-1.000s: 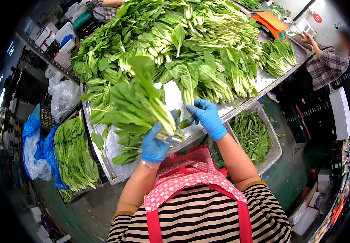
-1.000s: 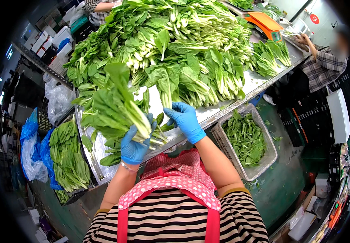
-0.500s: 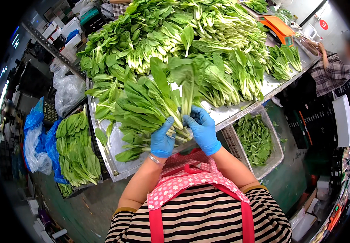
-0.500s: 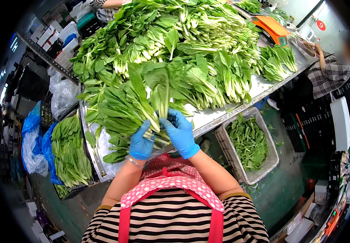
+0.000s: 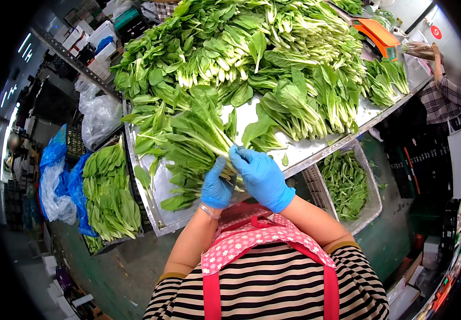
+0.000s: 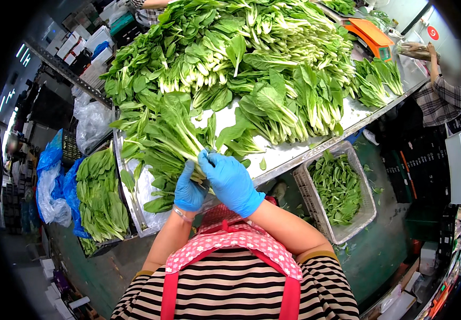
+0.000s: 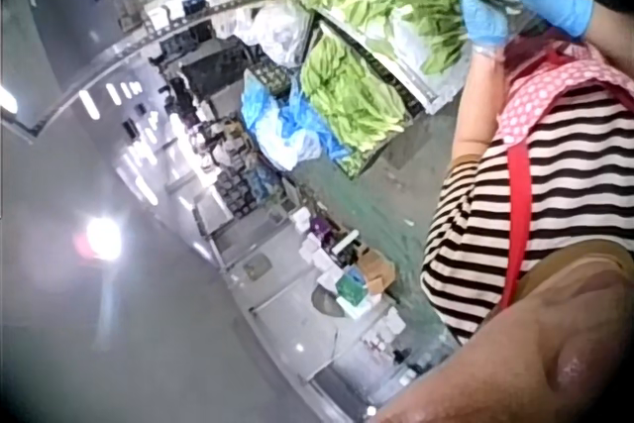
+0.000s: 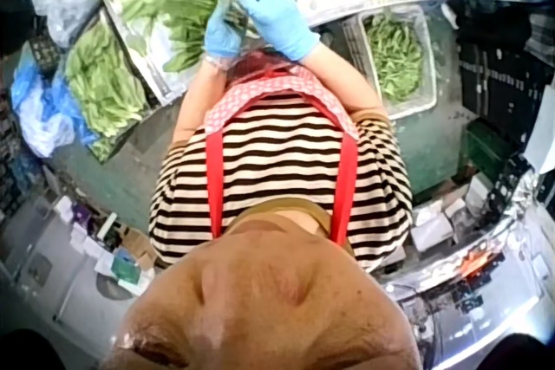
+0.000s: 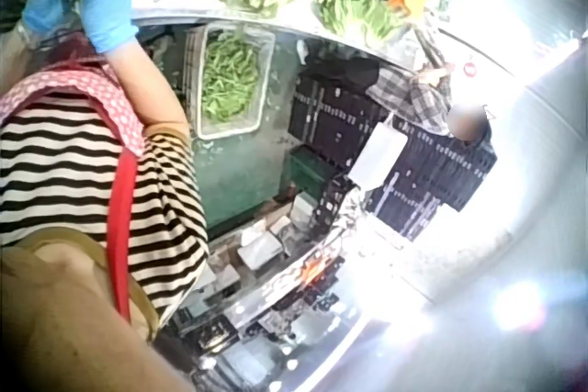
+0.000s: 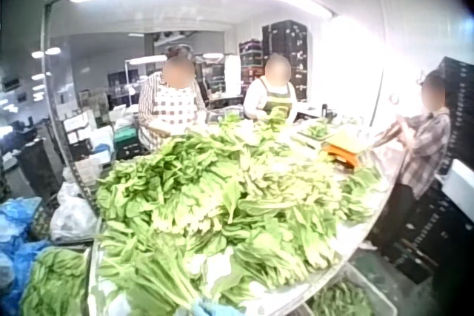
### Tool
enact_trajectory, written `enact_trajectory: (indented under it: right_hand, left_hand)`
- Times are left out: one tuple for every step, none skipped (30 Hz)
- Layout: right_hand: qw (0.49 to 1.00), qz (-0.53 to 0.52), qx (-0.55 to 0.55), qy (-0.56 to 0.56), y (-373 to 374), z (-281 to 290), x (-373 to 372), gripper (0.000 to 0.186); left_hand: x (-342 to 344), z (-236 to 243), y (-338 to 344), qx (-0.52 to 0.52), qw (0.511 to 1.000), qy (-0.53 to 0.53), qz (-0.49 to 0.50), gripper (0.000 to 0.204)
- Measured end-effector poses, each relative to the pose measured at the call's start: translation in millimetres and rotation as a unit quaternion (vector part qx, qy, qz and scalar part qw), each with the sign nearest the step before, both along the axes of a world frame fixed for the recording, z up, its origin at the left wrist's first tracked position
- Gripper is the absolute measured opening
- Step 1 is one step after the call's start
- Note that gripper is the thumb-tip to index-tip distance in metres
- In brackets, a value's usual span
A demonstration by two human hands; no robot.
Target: The person sorts through green leafy vegetables on a metal table, gathering them into bunches and placing the bunches into a plastic crate.
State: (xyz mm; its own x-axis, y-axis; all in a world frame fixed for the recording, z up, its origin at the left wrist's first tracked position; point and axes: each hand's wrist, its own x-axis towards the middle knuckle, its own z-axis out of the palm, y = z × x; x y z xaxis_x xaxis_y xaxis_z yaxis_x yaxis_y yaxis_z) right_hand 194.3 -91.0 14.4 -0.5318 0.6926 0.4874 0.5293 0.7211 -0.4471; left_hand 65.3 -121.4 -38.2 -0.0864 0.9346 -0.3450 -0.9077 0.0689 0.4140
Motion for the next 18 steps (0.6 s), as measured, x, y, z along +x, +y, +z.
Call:
enact_trajectory:
  right_hand:
    - [1.0, 0.002, -0.01, -0.014, -2.1, 0.8, -1.9, 0.051]
    - [1.0, 0.003, 0.001, -0.017, -3.0, -1.0, -2.9, 0.045]
    - [1.0, 0.006, -0.004, 0.011, -4.1, -4.1, -4.1, 0.043]
    - [0.999, 0.009, -0.009, 0.04, -5.4, -7.6, -5.2, 0.041]
    - [0.998, 0.013, -0.016, 0.067, -7.1, -10.8, -6.4, 0.039]
    - [0.992, 0.021, -0.034, 0.116, -9.4, -11.9, -6.7, 0.036]
    - [0.985, 0.03, -0.053, 0.164, -11.9, -12.7, -6.2, 0.034]
    - [0.974, 0.038, -0.071, 0.211, -14.6, -13.0, -5.5, 0.032]
    - [0.966, 0.023, -0.093, 0.242, -16.2, -16.0, -5.1, 0.031]
    - [0.955, 0.007, -0.115, 0.272, -17.3, -20.9, -4.7, 0.031]
    - [0.944, -0.012, -0.134, 0.302, -17.6, -23.6, -3.0, 0.03]
    - [0.917, -0.026, -0.258, 0.304, -16.6, -22.3, -1.5, 0.026]
    - [0.787, -0.011, -0.484, 0.382, -9.5, -27.4, -3.6, 0.024]
    - [0.761, -0.01, -0.533, 0.37, -0.4, -19.0, -6.4, 0.023]
    - [0.732, -0.008, -0.581, 0.357, 4.8, -11.0, -9.1, 0.022]
    - [0.722, -0.007, -0.579, 0.378, 3.9, -12.8, -11.5, 0.022]
    - [0.714, -0.004, -0.575, 0.4, 4.5, -15.6, -14.3, 0.021]
    - [0.704, -0.001, -0.571, 0.421, 4.7, -16.7, -15.9, 0.021]
  left_hand:
    - [-1.2, 2.3, 0.9, -0.003, 1.0, 0.003, 0.001, 0.036]
    - [-2.5, 6.6, 2.1, -0.004, 1.0, 0.007, 0.003, 0.035]
    - [-4.1, 9.4, 3.7, -0.005, 1.0, 0.011, 0.005, 0.035]
    - [-6.6, 9.0, 6.1, -0.009, 1.0, -0.013, 0.011, 0.032]
    - [-7.5, 10.2, 5.0, -0.007, 1.0, -0.018, 0.014, 0.031]
    - [-8.1, 13.4, 3.3, -0.005, 1.0, -0.023, 0.017, 0.031]
    - [-9.0, 14.6, 2.3, -0.004, 0.999, -0.028, 0.021, 0.03]
    - [-10.7, 12.0, 3.1, -0.012, 0.999, -0.026, 0.046, 0.032]
    - [-14.5, 11.8, 4.3, 0.002, 0.997, -0.037, 0.064, 0.033]
    - [-20.8, 12.1, 5.2, 0.015, 0.995, -0.048, 0.083, 0.034]
    - [-25.8, 11.9, 5.8, 0.03, 0.993, -0.06, 0.098, 0.034]
    - [-30.1, 9.8, 4.4, 0.054, 0.993, -0.073, 0.07, 0.036]
    - [-29.0, 7.6, 3.9, 0.045, 0.995, -0.074, 0.053, 0.036]
    - [-26.4, 6.6, 3.2, 0.035, 0.996, -0.076, 0.037, 0.036]
    - [-22.8, 6.6, 2.3, 0.026, 0.996, -0.077, 0.021, 0.036]
    - [-16.7, 7.4, 0.1, 0.029, 0.998, -0.055, 0.009, 0.037]
    - [-17.9, 6.0, 0.7, 0.018, 0.998, -0.061, 0.018, 0.038]
    - [-20.2, 2.8, 1.8, 0.006, 0.997, -0.067, 0.028, 0.038]
